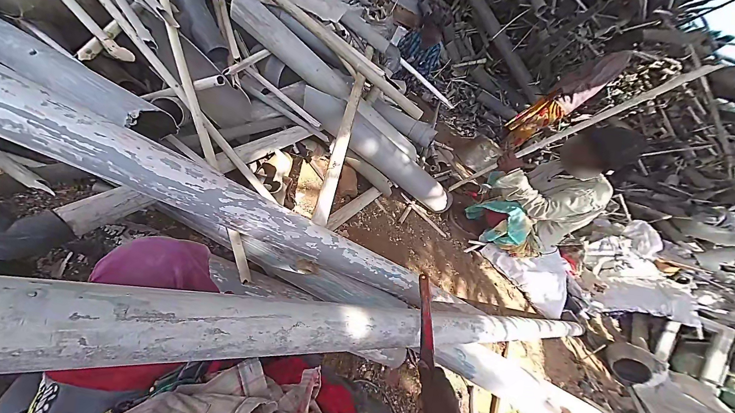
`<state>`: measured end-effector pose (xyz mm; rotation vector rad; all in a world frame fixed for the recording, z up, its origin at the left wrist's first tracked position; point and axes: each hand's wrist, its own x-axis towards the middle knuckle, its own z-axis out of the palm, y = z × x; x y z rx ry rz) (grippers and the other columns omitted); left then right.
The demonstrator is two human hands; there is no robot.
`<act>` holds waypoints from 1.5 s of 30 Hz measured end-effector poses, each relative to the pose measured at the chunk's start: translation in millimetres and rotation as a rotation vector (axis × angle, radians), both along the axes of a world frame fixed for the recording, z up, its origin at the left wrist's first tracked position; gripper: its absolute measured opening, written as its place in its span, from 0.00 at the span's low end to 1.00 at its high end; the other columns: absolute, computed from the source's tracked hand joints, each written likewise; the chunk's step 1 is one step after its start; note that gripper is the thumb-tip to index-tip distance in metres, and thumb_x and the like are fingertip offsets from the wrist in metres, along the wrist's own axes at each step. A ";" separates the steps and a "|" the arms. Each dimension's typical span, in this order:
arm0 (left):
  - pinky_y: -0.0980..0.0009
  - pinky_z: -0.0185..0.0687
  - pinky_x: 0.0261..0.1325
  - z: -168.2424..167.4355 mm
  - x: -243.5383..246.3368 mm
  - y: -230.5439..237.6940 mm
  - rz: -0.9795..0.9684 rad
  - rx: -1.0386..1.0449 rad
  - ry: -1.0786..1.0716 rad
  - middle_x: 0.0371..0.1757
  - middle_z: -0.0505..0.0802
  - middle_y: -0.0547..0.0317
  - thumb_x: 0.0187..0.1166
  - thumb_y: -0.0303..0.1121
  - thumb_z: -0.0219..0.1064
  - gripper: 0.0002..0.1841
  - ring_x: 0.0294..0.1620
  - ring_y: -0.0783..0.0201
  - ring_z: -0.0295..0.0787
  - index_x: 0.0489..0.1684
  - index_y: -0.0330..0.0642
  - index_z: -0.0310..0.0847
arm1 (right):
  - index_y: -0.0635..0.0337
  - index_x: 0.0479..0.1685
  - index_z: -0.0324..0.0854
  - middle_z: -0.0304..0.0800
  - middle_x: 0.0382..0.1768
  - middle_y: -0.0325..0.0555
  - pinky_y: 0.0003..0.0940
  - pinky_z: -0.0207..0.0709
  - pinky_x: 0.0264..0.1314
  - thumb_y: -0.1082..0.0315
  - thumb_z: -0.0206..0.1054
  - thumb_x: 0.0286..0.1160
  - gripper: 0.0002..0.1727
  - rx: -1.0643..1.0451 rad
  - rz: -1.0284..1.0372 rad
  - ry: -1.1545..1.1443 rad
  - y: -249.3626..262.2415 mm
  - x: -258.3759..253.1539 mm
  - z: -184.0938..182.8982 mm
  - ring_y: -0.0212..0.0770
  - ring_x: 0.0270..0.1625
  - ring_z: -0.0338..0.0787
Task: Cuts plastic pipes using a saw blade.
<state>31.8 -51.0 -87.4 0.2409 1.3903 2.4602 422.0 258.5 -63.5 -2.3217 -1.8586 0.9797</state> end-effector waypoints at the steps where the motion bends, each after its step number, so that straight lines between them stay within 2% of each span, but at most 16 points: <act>1: 0.48 0.74 0.79 -1.7 -4.6 5.2 -0.027 0.169 -0.050 0.86 0.62 0.36 0.91 0.54 0.18 0.36 0.85 0.46 0.69 0.89 0.35 0.22 | 0.70 0.69 0.70 0.80 0.39 0.59 0.49 0.78 0.44 0.52 0.42 0.97 0.27 0.006 0.016 0.013 -7.8 0.0 0.2 0.51 0.34 0.83; 5: 0.53 0.81 0.70 13.5 -36.1 28.7 -0.129 0.490 -0.225 0.73 0.82 0.49 0.76 0.76 0.14 0.51 0.74 0.55 0.81 0.82 0.43 0.53 | 0.68 0.63 0.71 0.75 0.28 0.50 0.42 0.77 0.34 0.52 0.42 0.97 0.25 0.045 0.051 0.146 -19.3 -9.7 4.7 0.44 0.25 0.78; 6: 0.54 0.84 0.67 12.4 -45.3 36.2 -0.164 0.525 -0.225 0.68 0.87 0.51 0.74 0.79 0.20 0.51 0.69 0.56 0.86 0.76 0.44 0.63 | 0.69 0.63 0.71 0.74 0.28 0.50 0.42 0.76 0.33 0.54 0.43 0.97 0.24 0.065 0.062 0.181 -24.4 -20.2 12.2 0.43 0.25 0.77; 9: 0.53 0.82 0.71 23.8 -59.2 81.0 -0.054 0.683 -0.201 0.65 0.82 0.35 0.91 0.57 0.18 0.40 0.70 0.49 0.84 0.73 0.23 0.54 | 0.68 0.57 0.72 0.70 0.22 0.43 0.33 0.73 0.25 0.57 0.46 0.96 0.20 0.123 0.201 0.299 -44.8 -62.8 34.3 0.35 0.18 0.73; 11: 0.58 0.80 0.72 52.4 -47.8 114.7 0.139 0.654 -0.243 0.61 0.82 0.31 0.95 0.40 0.19 0.31 0.66 0.49 0.84 0.73 0.19 0.57 | 0.65 0.54 0.71 0.69 0.20 0.38 0.30 0.74 0.24 0.58 0.47 0.95 0.17 0.105 0.355 0.360 -66.5 -90.6 42.7 0.32 0.17 0.73; 15: 0.53 0.84 0.67 8.7 -102.4 131.9 -0.221 0.825 -0.180 0.57 0.89 0.52 0.78 0.70 0.08 0.49 0.63 0.55 0.87 0.68 0.46 0.70 | 0.69 0.56 0.73 0.74 0.26 0.48 0.44 0.74 0.37 0.57 0.50 0.93 0.20 0.207 0.429 0.222 -69.6 -100.9 39.9 0.44 0.28 0.78; 17: 0.52 0.82 0.70 -1.1 -122.1 149.0 -0.391 0.965 -0.085 0.53 0.92 0.54 0.85 0.64 0.29 0.37 0.62 0.55 0.89 0.61 0.47 0.78 | 0.72 0.61 0.72 0.78 0.29 0.54 0.47 0.76 0.41 0.58 0.48 0.95 0.22 0.223 0.288 0.153 -37.0 -83.5 34.2 0.47 0.30 0.81; 19: 0.52 0.78 0.77 -0.2 -138.0 164.1 -0.536 1.056 -0.044 0.55 0.92 0.57 0.87 0.56 0.44 0.26 0.64 0.56 0.88 0.62 0.48 0.81 | 0.70 0.59 0.71 0.74 0.24 0.47 0.37 0.76 0.29 0.56 0.44 0.97 0.22 0.218 0.081 0.179 -2.0 -62.6 24.0 0.40 0.20 0.77; 22: 0.53 0.80 0.73 23.1 -145.1 186.2 -0.512 1.058 -0.052 0.51 0.90 0.57 0.89 0.55 0.23 0.34 0.61 0.56 0.88 0.60 0.48 0.77 | 0.68 0.54 0.68 0.66 0.17 0.40 0.29 0.71 0.16 0.54 0.42 0.98 0.22 0.195 -0.126 0.371 7.7 -78.2 25.0 0.34 0.11 0.69; 24: 0.54 0.82 0.70 24.4 -152.0 197.7 -0.479 1.050 -0.088 0.51 0.90 0.55 0.86 0.59 0.15 0.41 0.60 0.55 0.89 0.58 0.47 0.76 | 0.67 0.53 0.68 0.64 0.15 0.37 0.27 0.70 0.14 0.56 0.43 0.98 0.20 0.186 -0.040 0.458 -12.2 -114.7 28.1 0.31 0.10 0.68; 29: 0.55 0.85 0.67 -15.0 -169.1 201.9 -0.376 0.979 -0.180 0.50 0.92 0.53 0.86 0.59 0.18 0.41 0.58 0.56 0.90 0.55 0.43 0.79 | 0.72 0.63 0.72 0.79 0.28 0.53 0.46 0.78 0.40 0.58 0.51 0.94 0.21 0.181 0.518 0.339 -56.0 -194.8 36.5 0.48 0.31 0.83; 32: 0.58 0.87 0.62 -19.8 -159.2 190.8 -0.278 0.846 -0.237 0.46 0.91 0.57 0.86 0.59 0.15 0.41 0.55 0.60 0.90 0.50 0.45 0.78 | 0.73 0.59 0.73 0.78 0.26 0.52 0.46 0.76 0.37 0.59 0.51 0.94 0.20 0.284 0.383 0.334 -26.0 -184.4 24.1 0.47 0.29 0.81; 35: 0.59 0.87 0.64 -24.6 -159.5 184.9 -0.337 0.877 -0.202 0.46 0.93 0.57 0.88 0.58 0.26 0.36 0.56 0.59 0.91 0.47 0.45 0.82 | 0.67 0.58 0.69 0.68 0.19 0.42 0.34 0.74 0.22 0.54 0.44 0.97 0.22 0.215 -0.008 0.346 38.6 -133.7 6.7 0.37 0.15 0.73; 39: 0.57 0.81 0.75 -31.0 -175.7 194.4 -0.668 1.168 -0.116 0.53 0.93 0.50 0.82 0.40 0.61 0.15 0.63 0.52 0.90 0.53 0.38 0.85 | 0.67 0.53 0.67 0.63 0.14 0.37 0.28 0.69 0.12 0.52 0.40 0.98 0.23 0.146 -0.341 0.508 54.3 -105.4 8.2 0.32 0.09 0.67; 41: 0.60 0.84 0.71 -14.5 -174.8 203.5 -0.707 1.217 -0.074 0.49 0.95 0.49 0.84 0.32 0.60 0.11 0.58 0.53 0.93 0.49 0.35 0.86 | 0.67 0.50 0.68 0.63 0.11 0.35 0.23 0.68 0.10 0.57 0.41 0.98 0.20 0.151 -0.218 0.634 25.0 -124.1 15.7 0.28 0.07 0.67; 45: 0.58 0.82 0.73 -11.4 -180.0 214.3 -0.657 1.148 0.004 0.50 0.93 0.52 0.86 0.34 0.55 0.13 0.60 0.54 0.91 0.50 0.38 0.84 | 0.67 0.54 0.72 0.69 0.19 0.37 0.28 0.72 0.24 0.60 0.48 0.93 0.16 0.119 0.438 0.554 -50.2 -200.0 46.3 0.30 0.18 0.73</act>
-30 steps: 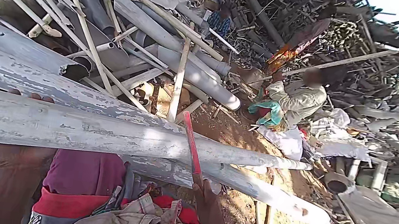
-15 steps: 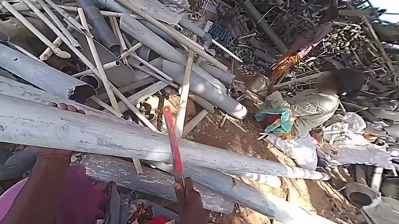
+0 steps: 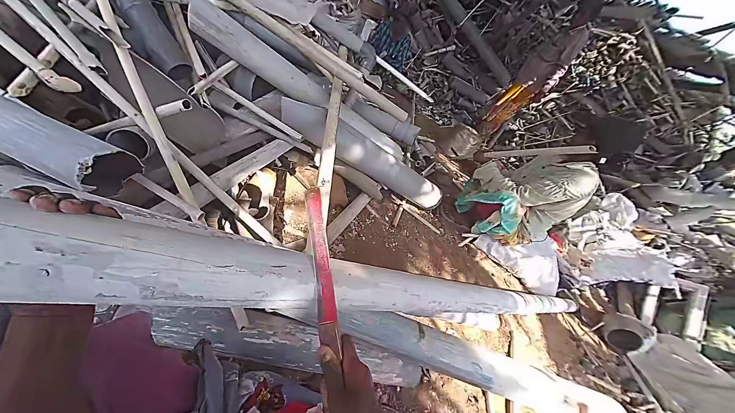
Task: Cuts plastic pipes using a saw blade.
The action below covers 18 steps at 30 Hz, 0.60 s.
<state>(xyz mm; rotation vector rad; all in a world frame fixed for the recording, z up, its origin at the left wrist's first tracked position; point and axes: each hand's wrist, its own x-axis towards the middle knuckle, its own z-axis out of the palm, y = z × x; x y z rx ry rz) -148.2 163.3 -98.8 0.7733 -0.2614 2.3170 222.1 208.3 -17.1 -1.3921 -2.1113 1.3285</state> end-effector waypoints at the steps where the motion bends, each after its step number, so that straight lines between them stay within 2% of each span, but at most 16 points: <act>1: 0.58 0.82 0.74 3.6 3.4 0.4 0.024 -0.037 -0.029 0.50 0.93 0.53 0.87 0.36 0.53 0.14 0.60 0.55 0.91 0.51 0.40 0.84 | 0.71 0.56 0.74 0.73 0.21 0.43 0.35 0.72 0.28 0.59 0.52 0.91 0.19 0.109 0.114 -0.021 -13.7 -17.8 5.7 0.36 0.22 0.75; 3: 0.58 0.81 0.74 8.2 12.3 0.2 0.073 -0.105 -0.148 0.51 0.93 0.54 0.91 0.43 0.41 0.23 0.61 0.57 0.91 0.52 0.41 0.83 | 0.74 0.56 0.76 0.78 0.22 0.51 0.46 0.76 0.30 0.56 0.53 0.90 0.23 0.263 0.219 -0.067 -21.9 -36.4 7.6 0.48 0.25 0.82; 4: 0.58 0.81 0.73 9.1 14.6 -0.4 0.108 -0.156 -0.203 0.51 0.93 0.55 0.92 0.49 0.30 0.31 0.61 0.57 0.90 0.53 0.42 0.81 | 0.74 0.55 0.76 0.79 0.21 0.51 0.47 0.77 0.30 0.56 0.53 0.89 0.24 0.320 0.198 -0.089 -17.5 -37.4 2.9 0.49 0.25 0.83; 5: 0.58 0.81 0.73 9.1 15.7 -1.8 0.139 -0.219 -0.254 0.51 0.91 0.56 0.88 0.55 0.18 0.38 0.62 0.58 0.89 0.55 0.43 0.78 | 0.73 0.54 0.76 0.77 0.20 0.48 0.44 0.76 0.29 0.55 0.53 0.89 0.23 0.364 0.135 -0.106 -9.0 -33.7 -5.0 0.46 0.24 0.82; 6: 0.56 0.82 0.71 8.4 18.3 -3.7 0.156 -0.276 -0.313 0.52 0.91 0.54 0.85 0.58 0.12 0.42 0.61 0.57 0.89 0.57 0.43 0.76 | 0.74 0.54 0.76 0.76 0.19 0.46 0.41 0.75 0.28 0.57 0.53 0.89 0.22 0.384 0.033 -0.108 1.8 -25.2 -14.1 0.43 0.22 0.80; 8: 0.58 0.85 0.64 14.5 31.2 -8.0 0.222 -0.460 -0.427 0.54 0.89 0.52 0.85 0.59 0.10 0.43 0.59 0.58 0.88 0.63 0.41 0.71 | 0.72 0.53 0.73 0.70 0.16 0.41 0.34 0.72 0.23 0.60 0.50 0.93 0.19 0.305 -0.210 -0.106 31.1 2.9 -28.8 0.35 0.16 0.74; 10: 0.64 0.80 0.65 27.9 51.9 -19.3 0.380 -0.782 -0.428 0.61 0.81 0.52 0.93 0.48 0.14 0.33 0.62 0.64 0.82 0.77 0.36 0.57 | 0.70 0.56 0.69 0.65 0.13 0.37 0.29 0.71 0.16 0.59 0.44 0.97 0.20 0.144 -0.444 -0.063 53.8 30.3 -38.6 0.32 0.11 0.70; 11: 0.66 0.79 0.63 33.3 58.7 -23.4 0.423 -0.890 -0.408 0.61 0.80 0.52 0.94 0.45 0.17 0.30 0.60 0.67 0.80 0.79 0.35 0.55 | 0.69 0.56 0.68 0.64 0.12 0.35 0.28 0.70 0.13 0.57 0.42 0.97 0.20 0.087 -0.531 -0.034 56.4 36.7 -42.8 0.31 0.09 0.68; 12: 0.70 0.81 0.60 36.7 62.3 -24.9 0.443 -0.936 -0.392 0.57 0.81 0.56 0.95 0.43 0.18 0.28 0.57 0.71 0.81 0.77 0.36 0.56 | 0.69 0.54 0.67 0.62 0.11 0.34 0.27 0.70 0.12 0.57 0.41 0.97 0.20 0.064 -0.563 0.004 52.6 33.9 -44.6 0.29 0.08 0.67; 13: 0.71 0.83 0.56 38.6 62.3 -24.0 0.422 -0.920 -0.422 0.51 0.84 0.60 0.94 0.44 0.18 0.28 0.52 0.73 0.83 0.71 0.39 0.60 | 0.69 0.53 0.67 0.62 0.10 0.32 0.26 0.69 0.11 0.59 0.41 0.97 0.20 0.073 -0.533 0.039 43.2 22.7 -44.5 0.28 0.07 0.67; 15: 0.67 0.83 0.55 42.5 57.9 -21.0 0.335 -0.817 -0.496 0.50 0.83 0.58 0.92 0.50 0.14 0.33 0.51 0.69 0.83 0.70 0.42 0.62 | 0.72 0.53 0.68 0.64 0.12 0.33 0.25 0.70 0.13 0.61 0.42 0.94 0.19 0.152 -0.313 0.052 15.1 -14.9 -40.1 0.26 0.09 0.68; 16: 0.63 0.85 0.54 46.2 54.2 -16.9 0.290 -0.784 -0.567 0.49 0.85 0.57 0.91 0.55 0.14 0.35 0.51 0.67 0.85 0.68 0.45 0.65 | 0.72 0.54 0.69 0.66 0.13 0.34 0.27 0.71 0.16 0.61 0.44 0.92 0.19 0.206 -0.161 0.026 0.8 -38.4 -35.1 0.28 0.10 0.70; 18: 0.54 0.83 0.58 55.6 50.3 -8.9 0.250 -0.752 -0.692 0.55 0.85 0.54 0.88 0.61 0.17 0.37 0.57 0.60 0.84 0.71 0.48 0.65 | 0.75 0.58 0.73 0.73 0.17 0.43 0.38 0.76 0.23 0.58 0.50 0.90 0.23 0.329 0.122 -0.064 -21.7 -86.7 -21.7 0.38 0.17 0.78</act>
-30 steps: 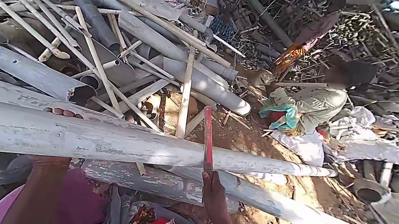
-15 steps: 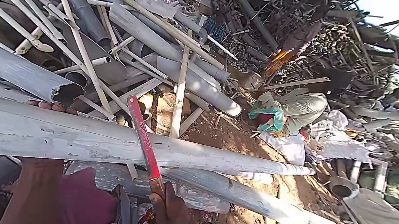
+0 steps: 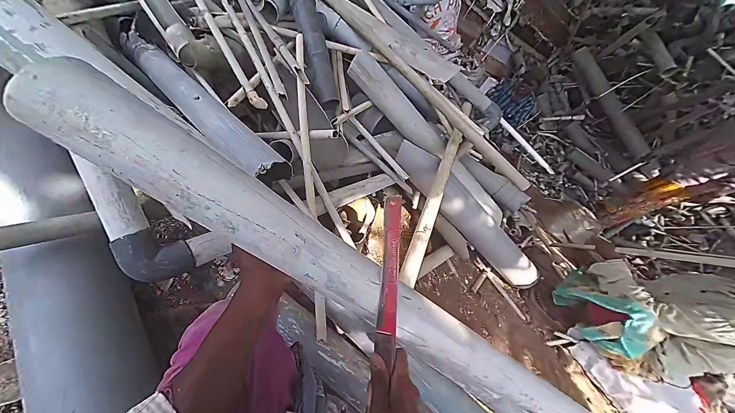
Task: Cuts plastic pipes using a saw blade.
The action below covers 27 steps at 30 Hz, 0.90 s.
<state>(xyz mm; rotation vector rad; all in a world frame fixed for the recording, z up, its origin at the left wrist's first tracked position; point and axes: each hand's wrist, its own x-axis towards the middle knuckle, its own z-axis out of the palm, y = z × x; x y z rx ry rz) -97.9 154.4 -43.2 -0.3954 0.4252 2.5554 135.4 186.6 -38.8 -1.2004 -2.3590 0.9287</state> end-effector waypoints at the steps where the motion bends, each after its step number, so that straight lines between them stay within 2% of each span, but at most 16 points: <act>1: 0.51 0.82 0.61 3.8 -0.4 2.9 0.023 0.000 -0.031 0.58 0.84 0.53 0.89 0.61 0.19 0.36 0.60 0.58 0.84 0.72 0.49 0.65 | 0.76 0.59 0.75 0.78 0.19 0.49 0.45 0.77 0.27 0.57 0.53 0.89 0.24 0.070 0.095 -0.052 -7.1 -21.3 6.0 0.47 0.22 0.82; 3: 0.50 0.81 0.63 8.4 -0.1 3.2 0.056 -0.012 -0.067 0.62 0.83 0.52 0.91 0.59 0.23 0.33 0.64 0.57 0.83 0.74 0.49 0.64 | 0.77 0.58 0.77 0.84 0.22 0.55 0.53 0.80 0.29 0.57 0.55 0.88 0.25 0.206 0.197 -0.100 -10.0 -45.6 7.6 0.56 0.26 0.89; 5: 0.52 0.82 0.61 11.7 2.3 -1.8 0.061 -0.029 -0.098 0.59 0.83 0.53 0.92 0.58 0.25 0.31 0.61 0.58 0.83 0.72 0.48 0.65 | 0.78 0.55 0.78 0.83 0.19 0.55 0.52 0.79 0.24 0.57 0.55 0.86 0.25 0.326 0.176 -0.100 -1.6 -40.7 -3.7 0.57 0.23 0.88; 7: 0.53 0.83 0.58 9.4 2.1 -5.2 0.056 -0.025 -0.122 0.56 0.84 0.52 0.92 0.56 0.26 0.30 0.57 0.59 0.84 0.69 0.47 0.66 | 0.81 0.53 0.77 0.80 0.16 0.56 0.52 0.77 0.22 0.57 0.53 0.85 0.27 0.393 0.065 -0.080 11.8 -16.2 -21.3 0.56 0.20 0.86; 9: 0.53 0.84 0.58 5.3 1.4 -5.2 0.054 -0.029 -0.121 0.56 0.84 0.52 0.93 0.54 0.26 0.29 0.57 0.59 0.85 0.69 0.46 0.66 | 0.85 0.54 0.74 0.78 0.17 0.59 0.52 0.76 0.25 0.61 0.52 0.87 0.26 0.321 -0.123 -0.063 27.5 21.1 -37.0 0.55 0.20 0.84; 10: 0.53 0.83 0.58 4.1 1.2 -4.9 0.057 -0.035 -0.117 0.57 0.83 0.51 0.93 0.54 0.26 0.29 0.58 0.59 0.84 0.70 0.46 0.65 | 0.85 0.57 0.71 0.77 0.17 0.58 0.50 0.77 0.26 0.62 0.50 0.90 0.25 0.239 -0.240 -0.056 38.2 42.5 -45.4 0.51 0.19 0.82; 12: 0.53 0.84 0.57 2.8 -0.4 -2.9 0.074 -0.035 -0.123 0.55 0.84 0.51 0.93 0.53 0.27 0.28 0.56 0.58 0.85 0.68 0.45 0.66 | 0.80 0.61 0.67 0.70 0.19 0.46 0.40 0.75 0.24 0.59 0.44 0.96 0.24 0.025 -0.466 -0.035 59.0 74.6 -52.3 0.38 0.17 0.75; 14: 0.53 0.85 0.56 3.2 0.2 -1.0 0.076 -0.015 -0.118 0.53 0.85 0.52 0.93 0.54 0.27 0.28 0.55 0.58 0.86 0.66 0.46 0.67 | 0.77 0.61 0.66 0.65 0.17 0.39 0.33 0.73 0.20 0.59 0.42 0.96 0.24 -0.077 -0.544 0.020 59.8 77.8 -48.4 0.32 0.14 0.70; 15: 0.53 0.85 0.56 4.6 0.6 0.0 0.077 -0.008 -0.108 0.53 0.85 0.52 0.93 0.53 0.27 0.28 0.55 0.59 0.86 0.66 0.47 0.67 | 0.76 0.59 0.65 0.64 0.15 0.38 0.31 0.73 0.19 0.59 0.42 0.96 0.22 -0.084 -0.513 0.044 53.9 66.6 -44.6 0.31 0.12 0.70; 17: 0.54 0.84 0.57 7.6 1.9 2.9 0.092 -0.011 -0.097 0.53 0.85 0.52 0.94 0.54 0.26 0.29 0.55 0.59 0.86 0.66 0.46 0.68 | 0.77 0.56 0.68 0.67 0.14 0.40 0.34 0.74 0.20 0.61 0.47 0.94 0.21 0.013 -0.331 0.058 36.3 31.3 -36.7 0.34 0.13 0.73; 20: 0.52 0.82 0.63 9.3 0.4 4.2 0.064 0.029 -0.075 0.60 0.85 0.51 0.93 0.57 0.27 0.31 0.63 0.57 0.84 0.73 0.47 0.66 | 0.79 0.55 0.75 0.76 0.16 0.49 0.44 0.75 0.23 0.59 0.53 0.86 0.24 0.282 0.001 0.038 7.1 -39.5 -16.8 0.46 0.18 0.81; 22: 0.50 0.82 0.65 7.6 -1.5 5.4 0.042 0.080 -0.058 0.64 0.86 0.50 0.92 0.59 0.28 0.31 0.67 0.54 0.84 0.74 0.49 0.67 | 0.80 0.56 0.76 0.80 0.17 0.52 0.48 0.78 0.24 0.59 0.56 0.86 0.24 0.370 0.125 0.023 -5.2 -70.2 -6.6 0.52 0.21 0.86; 24: 0.49 0.82 0.64 5.9 -2.0 5.3 0.045 0.096 -0.048 0.62 0.86 0.50 0.92 0.60 0.30 0.31 0.65 0.54 0.85 0.73 0.50 0.68 | 0.79 0.57 0.76 0.82 0.17 0.52 0.49 0.78 0.23 0.59 0.58 0.86 0.24 0.432 0.166 0.003 -8.2 -76.4 -5.6 0.53 0.21 0.87; 27: 0.51 0.83 0.62 6.8 0.9 3.1 0.067 0.081 -0.072 0.56 0.88 0.56 0.91 0.60 0.32 0.29 0.61 0.58 0.86 0.65 0.52 0.72 | 0.78 0.53 0.79 0.82 0.15 0.53 0.49 0.77 0.19 0.57 0.58 0.83 0.25 0.534 0.162 -0.046 -2.7 -50.7 -23.0 0.54 0.17 0.87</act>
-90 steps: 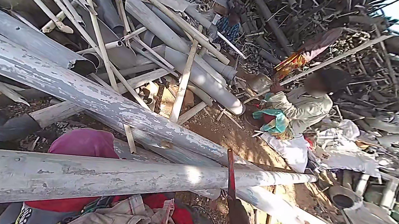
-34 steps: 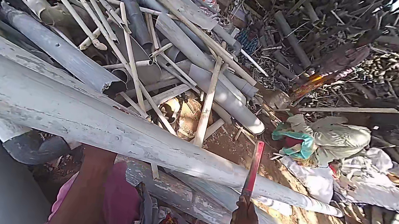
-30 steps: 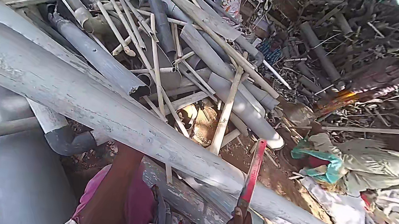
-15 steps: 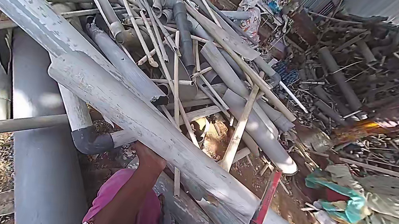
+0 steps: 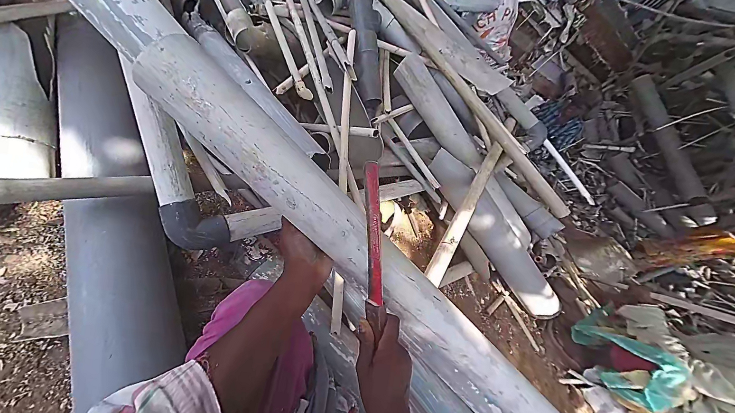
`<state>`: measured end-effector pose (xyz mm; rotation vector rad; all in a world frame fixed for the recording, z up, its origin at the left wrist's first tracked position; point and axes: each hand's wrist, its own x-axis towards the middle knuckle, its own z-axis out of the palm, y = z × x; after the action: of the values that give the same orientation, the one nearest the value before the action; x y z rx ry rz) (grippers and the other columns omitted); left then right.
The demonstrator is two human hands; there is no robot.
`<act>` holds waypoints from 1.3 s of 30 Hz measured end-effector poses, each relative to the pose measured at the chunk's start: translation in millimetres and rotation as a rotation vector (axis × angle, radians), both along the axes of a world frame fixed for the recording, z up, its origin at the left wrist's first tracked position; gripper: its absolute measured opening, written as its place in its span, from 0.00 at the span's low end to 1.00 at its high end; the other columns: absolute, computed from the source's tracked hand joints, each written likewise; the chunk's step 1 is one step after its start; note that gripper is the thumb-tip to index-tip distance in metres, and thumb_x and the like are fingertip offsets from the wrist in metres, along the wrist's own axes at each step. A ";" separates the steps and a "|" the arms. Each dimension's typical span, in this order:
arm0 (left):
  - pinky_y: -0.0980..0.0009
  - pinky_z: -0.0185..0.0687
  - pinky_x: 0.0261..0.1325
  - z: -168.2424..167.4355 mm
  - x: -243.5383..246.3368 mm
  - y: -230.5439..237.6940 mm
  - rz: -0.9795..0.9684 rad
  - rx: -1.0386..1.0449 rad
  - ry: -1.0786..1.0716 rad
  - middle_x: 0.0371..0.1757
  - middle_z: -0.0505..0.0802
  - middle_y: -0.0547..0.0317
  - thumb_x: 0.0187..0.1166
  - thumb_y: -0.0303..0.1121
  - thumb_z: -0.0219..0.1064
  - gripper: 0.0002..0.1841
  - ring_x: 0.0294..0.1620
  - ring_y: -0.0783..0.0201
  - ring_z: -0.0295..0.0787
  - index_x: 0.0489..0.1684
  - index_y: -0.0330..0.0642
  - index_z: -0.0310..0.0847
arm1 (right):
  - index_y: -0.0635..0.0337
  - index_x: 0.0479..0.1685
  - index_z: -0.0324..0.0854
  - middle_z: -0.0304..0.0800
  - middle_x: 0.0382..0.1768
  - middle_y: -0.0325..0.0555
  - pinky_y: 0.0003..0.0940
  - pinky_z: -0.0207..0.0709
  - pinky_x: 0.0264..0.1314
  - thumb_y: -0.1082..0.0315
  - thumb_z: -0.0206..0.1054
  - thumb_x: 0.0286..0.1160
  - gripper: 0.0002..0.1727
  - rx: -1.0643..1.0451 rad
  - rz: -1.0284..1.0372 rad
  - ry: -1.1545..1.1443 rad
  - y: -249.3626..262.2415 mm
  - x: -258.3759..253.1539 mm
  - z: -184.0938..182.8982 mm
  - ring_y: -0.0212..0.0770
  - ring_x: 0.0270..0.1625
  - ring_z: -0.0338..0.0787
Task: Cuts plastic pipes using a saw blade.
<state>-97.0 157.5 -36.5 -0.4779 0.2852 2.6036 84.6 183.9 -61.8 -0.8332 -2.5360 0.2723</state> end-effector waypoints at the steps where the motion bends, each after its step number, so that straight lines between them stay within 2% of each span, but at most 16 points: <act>1: 0.52 0.83 0.62 1.0 0.7 -0.3 -0.003 -0.006 -0.007 0.55 0.88 0.57 0.91 0.60 0.32 0.29 0.61 0.59 0.86 0.64 0.53 0.73 | 0.78 0.52 0.80 0.82 0.15 0.54 0.49 0.76 0.17 0.56 0.58 0.82 0.26 0.027 -0.020 -0.006 1.1 14.1 -11.0 0.54 0.16 0.86; 4: 0.52 0.83 0.61 1.3 1.0 0.3 0.002 -0.010 -0.024 0.55 0.88 0.57 0.91 0.61 0.32 0.29 0.60 0.59 0.86 0.64 0.53 0.73 | 0.82 0.53 0.79 0.81 0.14 0.53 0.48 0.76 0.18 0.57 0.57 0.81 0.27 -0.094 -0.108 0.013 0.0 55.5 -39.1 0.51 0.15 0.85; 6: 0.51 0.84 0.61 -1.0 1.3 -0.5 0.014 -0.004 -0.022 0.54 0.88 0.58 0.91 0.60 0.33 0.29 0.60 0.59 0.87 0.63 0.53 0.74 | 0.82 0.58 0.72 0.79 0.14 0.46 0.38 0.78 0.19 0.59 0.54 0.86 0.26 -0.328 -0.204 0.108 -0.1 71.0 -48.4 0.39 0.14 0.82; 9: 0.51 0.83 0.64 -2.2 2.9 -1.8 0.010 0.005 -0.008 0.57 0.88 0.57 0.91 0.61 0.31 0.30 0.63 0.59 0.86 0.65 0.53 0.73 | 0.80 0.62 0.66 0.72 0.13 0.34 0.26 0.76 0.16 0.62 0.51 0.89 0.23 -0.465 -0.249 0.236 6.4 59.0 -38.6 0.26 0.11 0.76; 12: 0.50 0.81 0.66 -6.0 0.9 0.9 0.016 -0.013 0.005 0.59 0.87 0.57 0.91 0.62 0.30 0.31 0.65 0.59 0.85 0.67 0.54 0.71 | 0.80 0.61 0.69 0.72 0.14 0.37 0.30 0.77 0.18 0.60 0.52 0.89 0.23 -0.393 -0.134 0.205 6.5 20.4 -23.7 0.30 0.12 0.77; 15: 0.50 0.80 0.67 -8.1 -3.3 4.7 0.018 -0.064 0.018 0.62 0.86 0.57 0.90 0.63 0.30 0.31 0.67 0.59 0.83 0.70 0.54 0.70 | 0.83 0.62 0.72 0.79 0.18 0.50 0.43 0.79 0.25 0.61 0.55 0.88 0.25 -0.262 -0.092 0.067 -1.8 -13.7 -1.6 0.46 0.19 0.84; 17: 0.49 0.79 0.68 -8.5 -4.2 5.4 0.015 -0.080 0.017 0.63 0.86 0.57 0.90 0.63 0.30 0.32 0.68 0.58 0.82 0.71 0.54 0.69 | 0.83 0.61 0.73 0.82 0.20 0.55 0.47 0.80 0.28 0.60 0.56 0.88 0.26 -0.245 -0.049 0.035 -7.2 -22.7 3.9 0.52 0.23 0.87; 22: 0.51 0.80 0.67 -0.9 -0.2 2.0 -0.030 0.034 0.062 0.61 0.87 0.58 0.89 0.65 0.29 0.33 0.66 0.59 0.84 0.69 0.55 0.71 | 0.78 0.54 0.76 0.75 0.15 0.42 0.30 0.76 0.19 0.58 0.57 0.86 0.24 -0.355 0.109 0.190 0.7 -3.5 -4.1 0.32 0.14 0.78; 25: 0.53 0.76 0.75 0.5 2.6 -1.0 -0.109 0.279 0.227 0.71 0.85 0.60 0.79 0.76 0.26 0.43 0.75 0.60 0.79 0.80 0.59 0.65 | 0.76 0.51 0.73 0.73 0.15 0.31 0.18 0.74 0.18 0.58 0.56 0.87 0.22 -0.337 0.144 0.386 9.6 8.3 11.3 0.19 0.14 0.75; 27: 0.54 0.77 0.75 3.3 5.1 -2.8 -0.172 0.409 0.365 0.72 0.85 0.60 0.72 0.82 0.36 0.46 0.76 0.60 0.79 0.80 0.60 0.67 | 0.70 0.53 0.69 0.72 0.16 0.25 0.15 0.73 0.16 0.61 0.54 0.89 0.16 -0.392 0.112 0.452 15.9 11.5 33.9 0.15 0.14 0.74; 28: 0.56 0.79 0.73 2.7 6.1 -1.8 -0.193 0.457 0.458 0.70 0.87 0.60 0.69 0.81 0.48 0.45 0.74 0.59 0.82 0.78 0.59 0.70 | 0.66 0.53 0.68 0.70 0.15 0.23 0.15 0.72 0.15 0.61 0.53 0.89 0.14 -0.409 0.078 0.440 19.9 12.8 43.6 0.15 0.13 0.73; 30: 0.59 0.83 0.70 -1.9 3.0 1.5 -0.234 0.526 0.613 0.67 0.90 0.57 0.59 0.64 0.79 0.39 0.69 0.59 0.87 0.69 0.55 0.79 | 0.64 0.52 0.69 0.68 0.14 0.23 0.17 0.70 0.13 0.60 0.54 0.88 0.13 -0.412 0.008 0.372 26.2 15.8 56.5 0.17 0.11 0.71; 32: 0.63 0.87 0.66 1.1 3.1 2.3 -0.218 0.466 0.624 0.56 0.95 0.62 0.54 0.53 0.86 0.31 0.60 0.64 0.92 0.58 0.56 0.84 | 0.62 0.52 0.69 0.67 0.14 0.23 0.17 0.69 0.13 0.60 0.53 0.89 0.13 -0.423 -0.026 0.312 28.9 16.7 65.3 0.18 0.11 0.70; 35: 0.64 0.86 0.67 8.5 5.1 4.4 -0.126 0.341 0.565 0.54 0.93 0.64 0.69 0.44 0.80 0.24 0.59 0.66 0.91 0.61 0.55 0.76 | 0.61 0.52 0.70 0.68 0.14 0.23 0.16 0.68 0.12 0.59 0.54 0.89 0.13 -0.415 -0.016 0.296 29.6 14.2 74.1 0.17 0.11 0.69; 38: 0.65 0.84 0.69 12.1 2.6 9.6 -0.099 0.085 0.521 0.62 0.87 0.64 0.86 0.42 0.64 0.23 0.63 0.67 0.87 0.75 0.54 0.61 | 0.65 0.52 0.69 0.71 0.18 0.22 0.13 0.72 0.16 0.57 0.53 0.91 0.17 -0.283 0.167 0.461 19.0 14.8 85.5 0.14 0.15 0.73; 39: 0.63 0.84 0.68 12.0 1.1 12.7 -0.099 0.015 0.490 0.64 0.86 0.62 0.88 0.41 0.59 0.24 0.64 0.66 0.86 0.79 0.53 0.57 | 0.62 0.54 0.67 0.73 0.20 0.20 0.12 0.73 0.18 0.54 0.52 0.93 0.17 -0.250 0.242 0.530 13.8 15.5 90.9 0.14 0.18 0.75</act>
<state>-95.9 170.2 -24.4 0.1857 0.4342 2.5881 100.1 197.6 29.1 -0.4534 -2.1163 0.7895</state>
